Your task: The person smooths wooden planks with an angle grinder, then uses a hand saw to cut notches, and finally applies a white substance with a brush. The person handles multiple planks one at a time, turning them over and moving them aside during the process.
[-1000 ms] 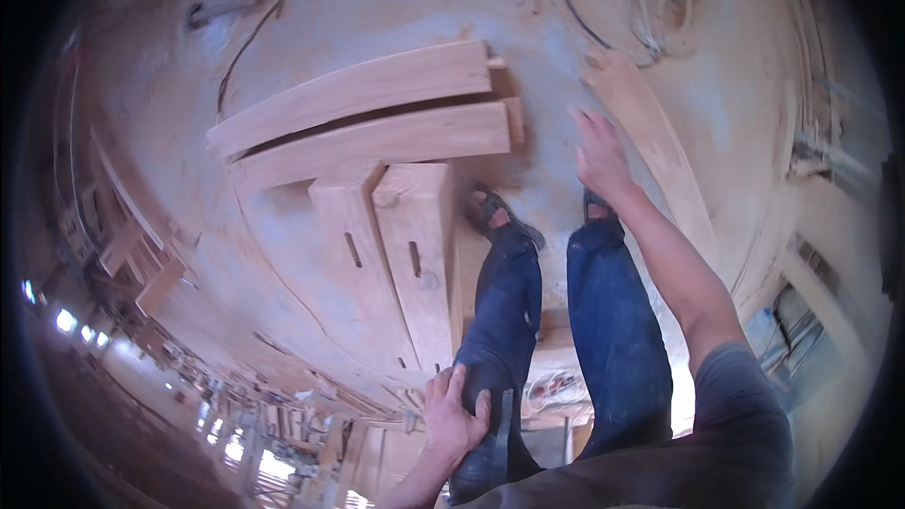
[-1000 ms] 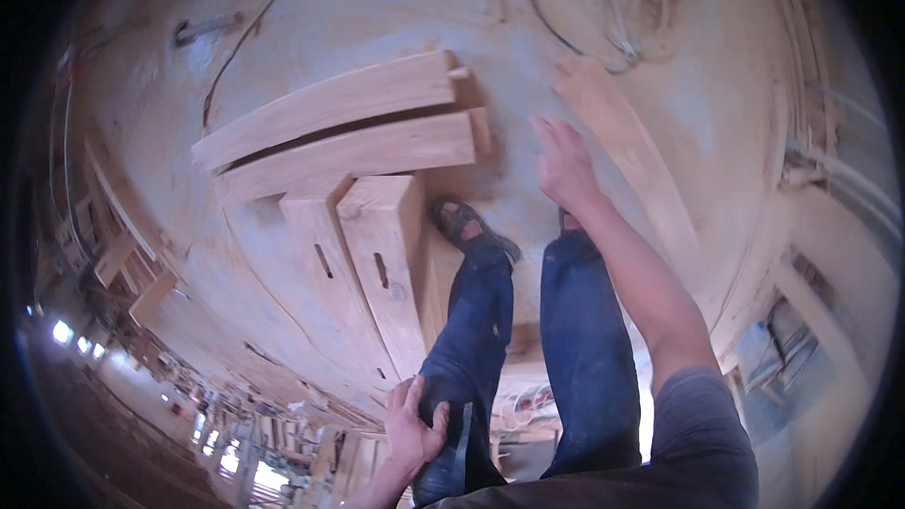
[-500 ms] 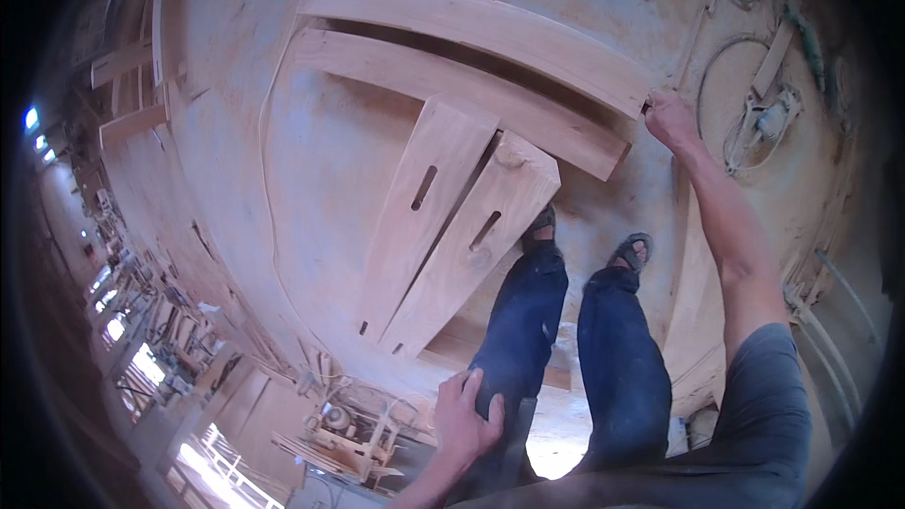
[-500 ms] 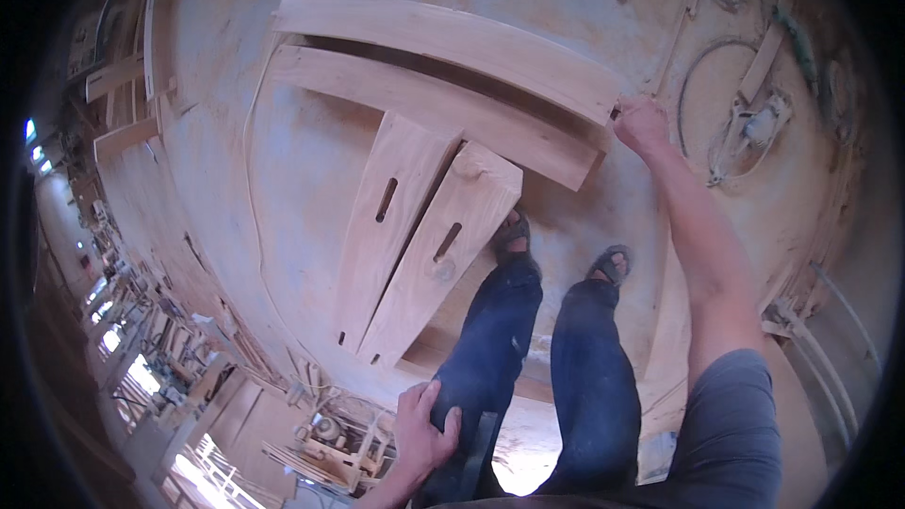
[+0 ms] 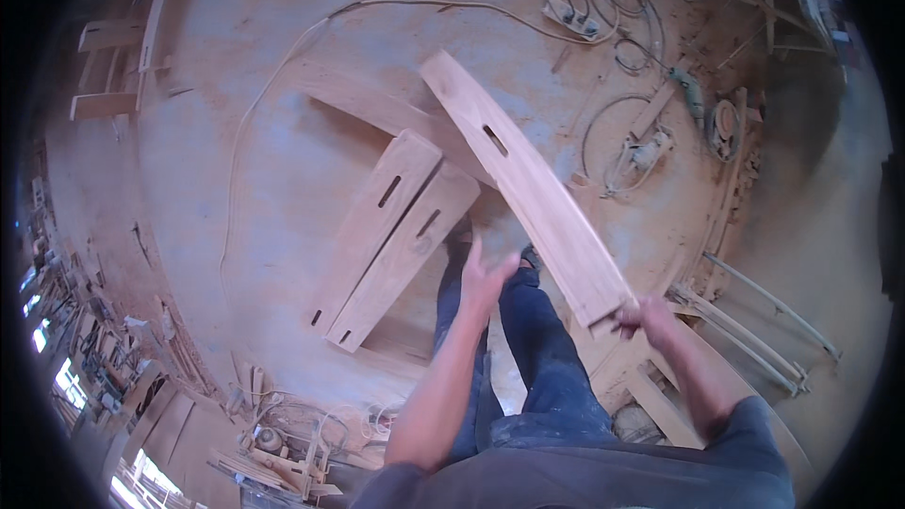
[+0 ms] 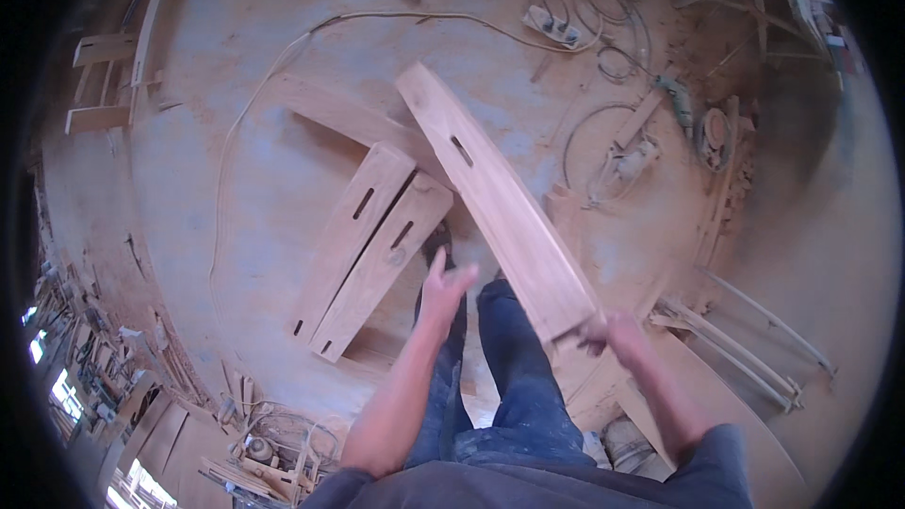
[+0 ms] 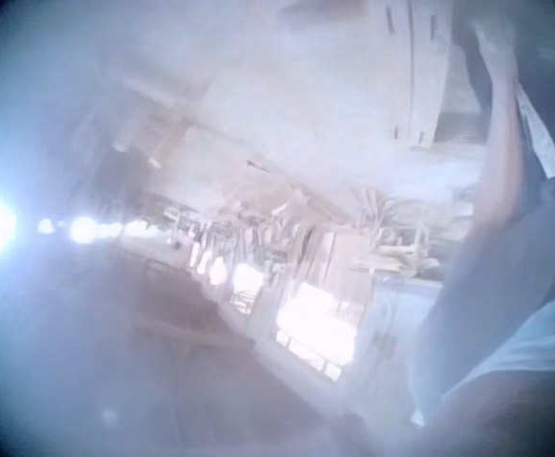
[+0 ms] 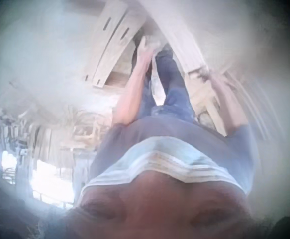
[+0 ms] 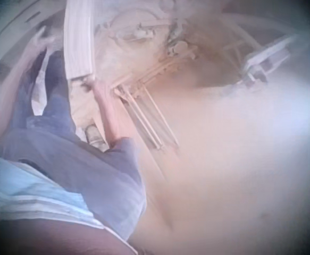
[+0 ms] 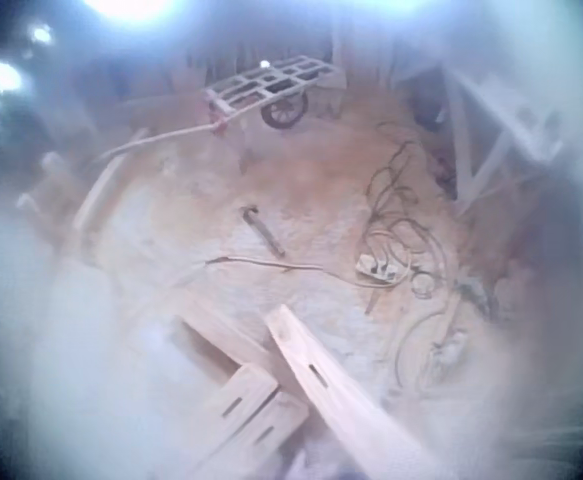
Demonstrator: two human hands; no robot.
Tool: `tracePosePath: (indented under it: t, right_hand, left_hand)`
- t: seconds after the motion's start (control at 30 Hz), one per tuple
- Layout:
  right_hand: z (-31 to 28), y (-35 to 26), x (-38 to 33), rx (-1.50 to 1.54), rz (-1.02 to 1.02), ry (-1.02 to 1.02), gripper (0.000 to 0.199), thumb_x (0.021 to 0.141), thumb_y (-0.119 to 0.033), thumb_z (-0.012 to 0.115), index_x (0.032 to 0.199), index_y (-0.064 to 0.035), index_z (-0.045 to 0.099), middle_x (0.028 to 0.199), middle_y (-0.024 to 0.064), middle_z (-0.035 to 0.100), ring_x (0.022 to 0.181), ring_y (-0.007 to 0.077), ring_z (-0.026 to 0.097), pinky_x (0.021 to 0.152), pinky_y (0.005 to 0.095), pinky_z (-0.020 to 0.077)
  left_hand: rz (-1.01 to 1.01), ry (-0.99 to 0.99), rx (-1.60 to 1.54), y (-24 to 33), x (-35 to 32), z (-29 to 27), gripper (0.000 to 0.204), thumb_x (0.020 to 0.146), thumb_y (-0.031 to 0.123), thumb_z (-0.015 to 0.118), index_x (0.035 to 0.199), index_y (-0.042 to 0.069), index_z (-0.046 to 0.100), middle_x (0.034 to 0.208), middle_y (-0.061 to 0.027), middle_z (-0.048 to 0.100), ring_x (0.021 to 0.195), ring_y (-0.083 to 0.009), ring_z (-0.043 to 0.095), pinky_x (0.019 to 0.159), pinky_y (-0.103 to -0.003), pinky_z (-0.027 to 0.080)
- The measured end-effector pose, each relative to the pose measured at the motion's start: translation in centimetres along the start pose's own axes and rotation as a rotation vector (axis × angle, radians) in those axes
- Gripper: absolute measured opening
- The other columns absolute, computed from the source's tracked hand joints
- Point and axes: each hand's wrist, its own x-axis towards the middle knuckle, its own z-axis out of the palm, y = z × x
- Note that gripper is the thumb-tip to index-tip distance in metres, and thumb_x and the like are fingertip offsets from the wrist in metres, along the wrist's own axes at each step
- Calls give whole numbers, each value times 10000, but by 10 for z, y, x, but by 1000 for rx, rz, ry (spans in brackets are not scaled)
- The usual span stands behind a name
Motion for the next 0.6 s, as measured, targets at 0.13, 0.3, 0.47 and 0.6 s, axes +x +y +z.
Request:
tracePosePath:
  t: [0.13, 0.3, 0.47, 0.6]
  right_hand:
    - [31, 33, -74, 28, 82, 169, 221, 833, -139, 747, 941, 54, 746, 779, 148, 742, 601, 214, 686, 591, 342, 571]
    - [83, 1, -119, -753, -150, 354, 345, 846, -315, 696, 889, 25, 736, 787, 211, 730, 673, 341, 719, 668, 453, 581]
    - [75, -87, -183, -889, -378, 422, 324, 834, -343, 632, 788, -31, 710, 734, 175, 704, 678, 360, 720, 660, 495, 572]
    - [54, -128, -269, -1021, -301, 287, 328, 825, -335, 627, 788, -20, 712, 724, 175, 698, 673, 358, 719, 658, 506, 578]
  left_hand:
    - [-128, 159, 148, 65, 74, 58, 1219, 785, 348, 891, 1654, 9, 106, 1372, -214, 613, 1176, -332, 640, 1011, -436, 521]
    - [-14, 185, 354, 29, 118, 60, 949, 732, 214, 888, 1498, -46, 391, 1353, -240, 617, 1240, -352, 626, 1044, -447, 520]
    - [-278, -14, -442, 22, 84, 59, 657, 902, 135, 741, 1427, -136, 453, 1311, -266, 630, 1150, -416, 676, 1016, -528, 567]
    - [-324, -150, -446, 47, 10, 86, 637, 965, 238, 614, 1497, -53, 421, 1432, -289, 554, 1288, -465, 578, 1122, -576, 471]
